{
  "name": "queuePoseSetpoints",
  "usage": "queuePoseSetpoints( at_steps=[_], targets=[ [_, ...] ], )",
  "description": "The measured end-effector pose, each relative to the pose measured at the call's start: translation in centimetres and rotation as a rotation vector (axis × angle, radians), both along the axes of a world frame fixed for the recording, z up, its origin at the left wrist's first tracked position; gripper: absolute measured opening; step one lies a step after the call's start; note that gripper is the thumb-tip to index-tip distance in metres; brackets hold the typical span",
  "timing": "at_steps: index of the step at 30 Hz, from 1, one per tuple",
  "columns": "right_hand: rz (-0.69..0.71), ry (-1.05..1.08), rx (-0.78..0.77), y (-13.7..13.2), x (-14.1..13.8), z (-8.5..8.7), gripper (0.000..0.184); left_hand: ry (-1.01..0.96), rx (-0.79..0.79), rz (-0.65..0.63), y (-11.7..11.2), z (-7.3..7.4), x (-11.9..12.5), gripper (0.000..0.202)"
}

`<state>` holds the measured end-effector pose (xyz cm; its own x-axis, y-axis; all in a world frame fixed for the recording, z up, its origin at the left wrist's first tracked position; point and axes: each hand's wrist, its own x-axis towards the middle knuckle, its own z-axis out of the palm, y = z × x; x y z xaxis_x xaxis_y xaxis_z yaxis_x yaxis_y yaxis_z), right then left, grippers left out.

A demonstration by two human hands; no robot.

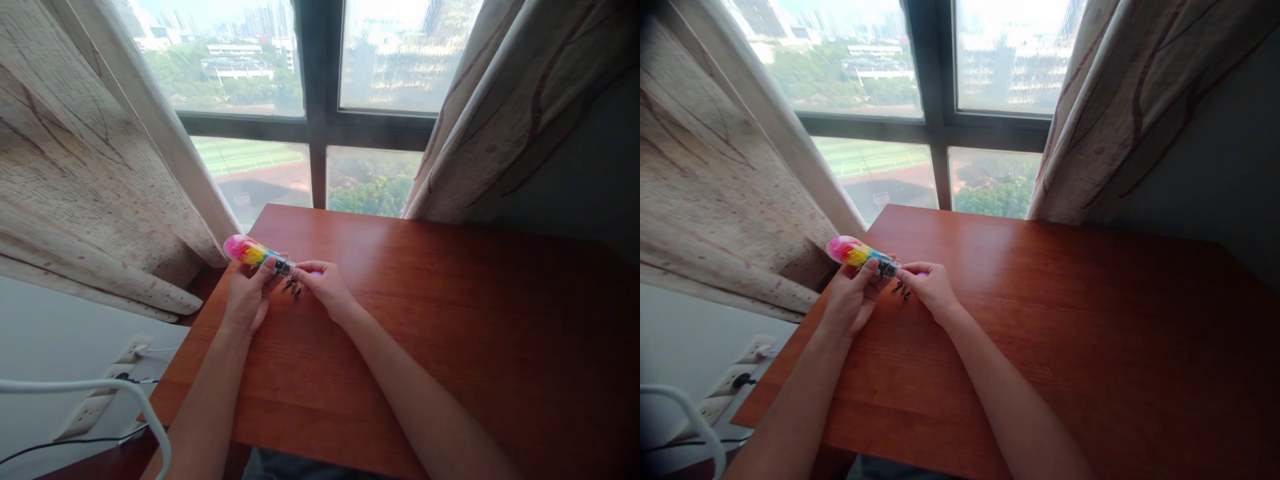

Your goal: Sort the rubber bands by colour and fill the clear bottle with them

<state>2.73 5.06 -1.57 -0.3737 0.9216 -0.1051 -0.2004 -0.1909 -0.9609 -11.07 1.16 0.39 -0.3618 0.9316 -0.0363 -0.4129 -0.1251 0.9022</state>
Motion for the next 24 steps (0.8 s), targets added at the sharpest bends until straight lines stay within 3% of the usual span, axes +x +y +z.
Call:
queuePoseSetpoints(
  at_steps=[3,5,10,12,15,17,19,24],
  targets=[
    [-0.053,0.062,-0.054,-0.3,-0.4,0.1,0.039,-0.044,0.024,-0.016,0.0,0.1,0.3,0.036],
    [-0.111,0.053,-0.005,-0.4,-0.7,0.1,0.036,-0.067,0.038,-0.017,0.0,0.1,0.5,0.036],
    [-0.210,-0.143,0.383,-1.3,-0.7,0.2,0.024,-0.157,0.054,-0.060,0.1,-0.2,0.4,0.031],
    [-0.179,-0.207,0.473,-1.9,-0.7,0.3,0.033,-0.216,0.055,-0.070,0.1,-0.3,0.1,0.027],
    [-0.056,-0.229,0.504,-2.9,-0.9,0.1,0.061,-0.326,0.032,-0.063,0.2,-0.2,-0.1,0.021],
    [0.001,-0.205,0.490,-3.3,-1.2,0.1,0.076,-0.395,0.005,-0.057,0.2,-0.1,-0.1,0.018],
    [0.041,-0.150,0.417,-3.5,-1.5,0.4,0.079,-0.426,-0.020,-0.061,0.2,0.0,0.1,0.018],
    [0.189,0.076,0.117,-2.6,-1.5,1.9,0.050,-0.342,-0.007,-0.092,0.0,0.0,0.3,0.026]
  ],
)
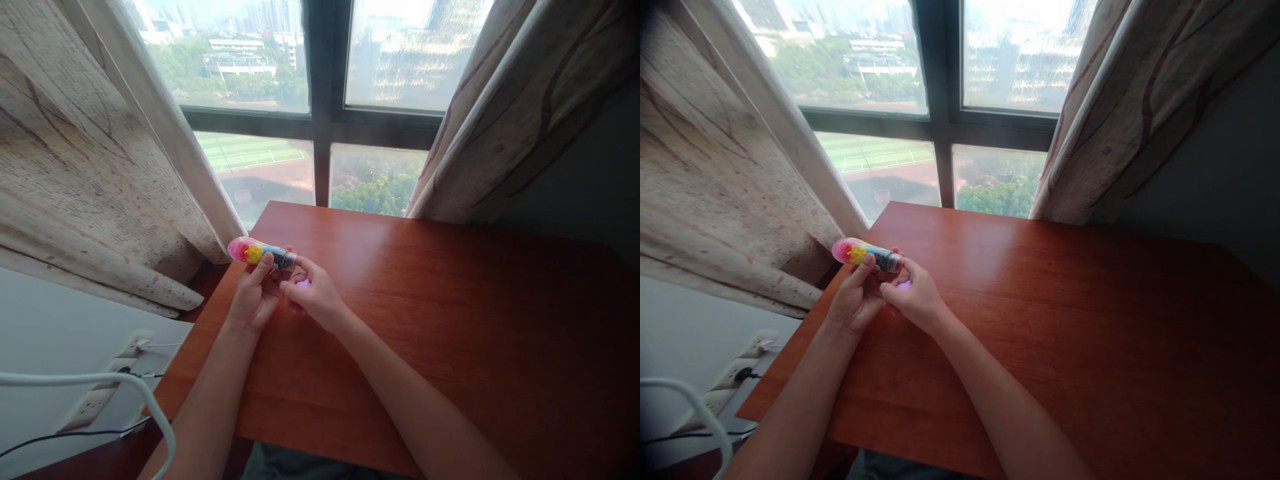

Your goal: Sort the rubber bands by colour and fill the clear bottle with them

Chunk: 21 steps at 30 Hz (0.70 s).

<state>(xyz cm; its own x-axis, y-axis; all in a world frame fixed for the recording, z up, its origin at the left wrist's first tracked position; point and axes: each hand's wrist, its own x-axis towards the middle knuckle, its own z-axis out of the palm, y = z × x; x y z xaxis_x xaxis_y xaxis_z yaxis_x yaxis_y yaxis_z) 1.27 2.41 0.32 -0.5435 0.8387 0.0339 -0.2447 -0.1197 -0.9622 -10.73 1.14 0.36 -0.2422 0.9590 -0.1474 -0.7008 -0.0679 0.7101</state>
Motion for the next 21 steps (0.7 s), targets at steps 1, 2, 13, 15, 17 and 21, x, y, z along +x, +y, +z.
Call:
queuePoseSetpoints(
  at_steps=[1,2,13,15,17,21],
  targets=[
    [0.031,0.017,-0.036,0.3,0.2,0.2,0.044,0.029,0.010,-0.006,0.0,-0.1,0.0,0.027],
    [0.053,0.025,-0.061,0.6,0.4,0.4,0.038,0.060,0.017,-0.015,0.0,-0.1,0.1,0.027],
    [0.105,0.100,-0.148,1.6,2.2,-0.3,0.020,0.104,0.022,-0.095,0.0,-0.2,-0.3,0.028],
    [0.120,0.121,-0.174,1.7,2.4,-0.4,0.021,0.091,0.031,-0.099,-0.1,0.0,-0.4,0.027],
    [0.185,0.131,-0.185,2.0,2.7,-0.5,0.023,0.088,0.037,-0.117,-0.3,0.2,-0.5,0.026],
    [0.207,0.129,-0.185,2.3,3.2,-0.5,0.030,0.094,0.040,-0.157,-0.6,0.5,-0.5,0.027]
  ],
)
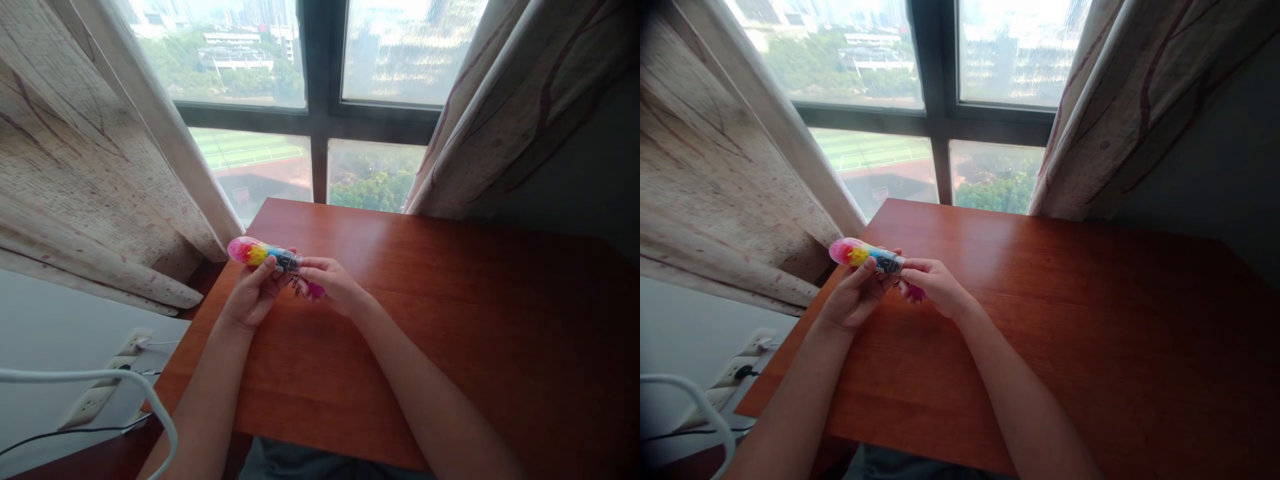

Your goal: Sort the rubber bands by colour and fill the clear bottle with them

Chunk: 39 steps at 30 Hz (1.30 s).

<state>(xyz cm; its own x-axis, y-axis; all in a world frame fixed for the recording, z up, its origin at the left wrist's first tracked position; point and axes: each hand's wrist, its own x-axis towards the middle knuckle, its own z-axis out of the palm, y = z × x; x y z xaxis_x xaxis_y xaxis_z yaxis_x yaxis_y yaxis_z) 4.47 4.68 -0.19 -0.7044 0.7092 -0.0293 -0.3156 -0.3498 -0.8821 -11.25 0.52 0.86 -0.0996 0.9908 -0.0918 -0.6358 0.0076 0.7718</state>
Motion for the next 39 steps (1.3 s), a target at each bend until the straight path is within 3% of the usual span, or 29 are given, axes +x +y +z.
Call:
queuePoseSetpoints(
  at_steps=[3,10,16,25,39],
  targets=[
    [-0.071,-0.030,0.026,0.0,-0.1,-0.1,0.036,-0.002,0.000,0.000,0.0,0.0,-0.1,0.027],
    [-0.092,-0.178,0.142,0.3,-0.1,0.0,0.043,0.025,-0.023,0.004,-0.1,-0.2,-0.2,0.026],
    [-0.277,-0.245,0.130,-0.1,-1.2,0.4,0.036,0.041,-0.032,0.052,0.1,-0.4,-0.1,0.022],
    [-0.521,-0.357,0.207,-0.3,-2.9,-0.8,0.025,0.036,-0.019,0.102,0.6,-0.4,-0.1,0.023],
    [-0.559,-0.505,0.250,0.0,-3.0,-0.9,0.022,0.073,-0.031,0.138,0.6,-0.4,-0.1,0.028]
  ],
)
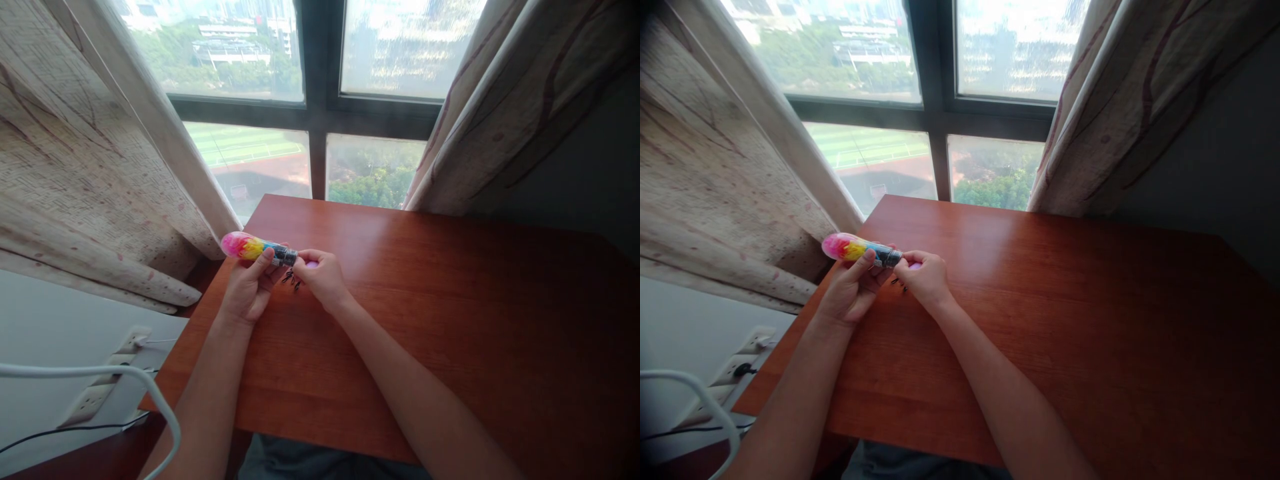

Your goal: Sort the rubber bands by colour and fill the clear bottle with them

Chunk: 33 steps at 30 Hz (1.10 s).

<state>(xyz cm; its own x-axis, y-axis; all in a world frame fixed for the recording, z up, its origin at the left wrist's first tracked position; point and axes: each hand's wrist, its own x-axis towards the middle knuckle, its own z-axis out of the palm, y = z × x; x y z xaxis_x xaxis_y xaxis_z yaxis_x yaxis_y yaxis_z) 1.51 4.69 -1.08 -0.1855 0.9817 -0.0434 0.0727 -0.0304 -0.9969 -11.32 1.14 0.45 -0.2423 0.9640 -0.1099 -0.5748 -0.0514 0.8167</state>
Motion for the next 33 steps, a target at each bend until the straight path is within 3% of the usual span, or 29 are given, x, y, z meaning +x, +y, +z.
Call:
queuePoseSetpoints(
  at_steps=[7,14,21,28,33],
  targets=[
    [0.048,0.070,-0.013,0.2,0.2,-0.1,0.020,-0.030,-0.051,0.006,0.0,0.2,-0.3,0.022],
    [0.148,0.265,-0.138,0.2,0.5,0.3,0.015,-0.054,-0.060,0.020,0.1,0.2,-0.9,0.014],
    [0.110,-0.142,0.095,1.1,1.0,-1.0,0.018,-0.011,-0.065,0.072,0.3,-0.2,-0.9,0.019],
    [0.265,-0.268,0.296,0.9,1.9,-0.5,0.015,0.176,-0.032,0.216,0.2,0.1,-0.7,0.033],
    [0.255,-0.297,0.298,1.2,2.2,-0.7,0.019,0.441,0.045,0.324,0.2,-0.3,-0.4,0.048]
  ],
)
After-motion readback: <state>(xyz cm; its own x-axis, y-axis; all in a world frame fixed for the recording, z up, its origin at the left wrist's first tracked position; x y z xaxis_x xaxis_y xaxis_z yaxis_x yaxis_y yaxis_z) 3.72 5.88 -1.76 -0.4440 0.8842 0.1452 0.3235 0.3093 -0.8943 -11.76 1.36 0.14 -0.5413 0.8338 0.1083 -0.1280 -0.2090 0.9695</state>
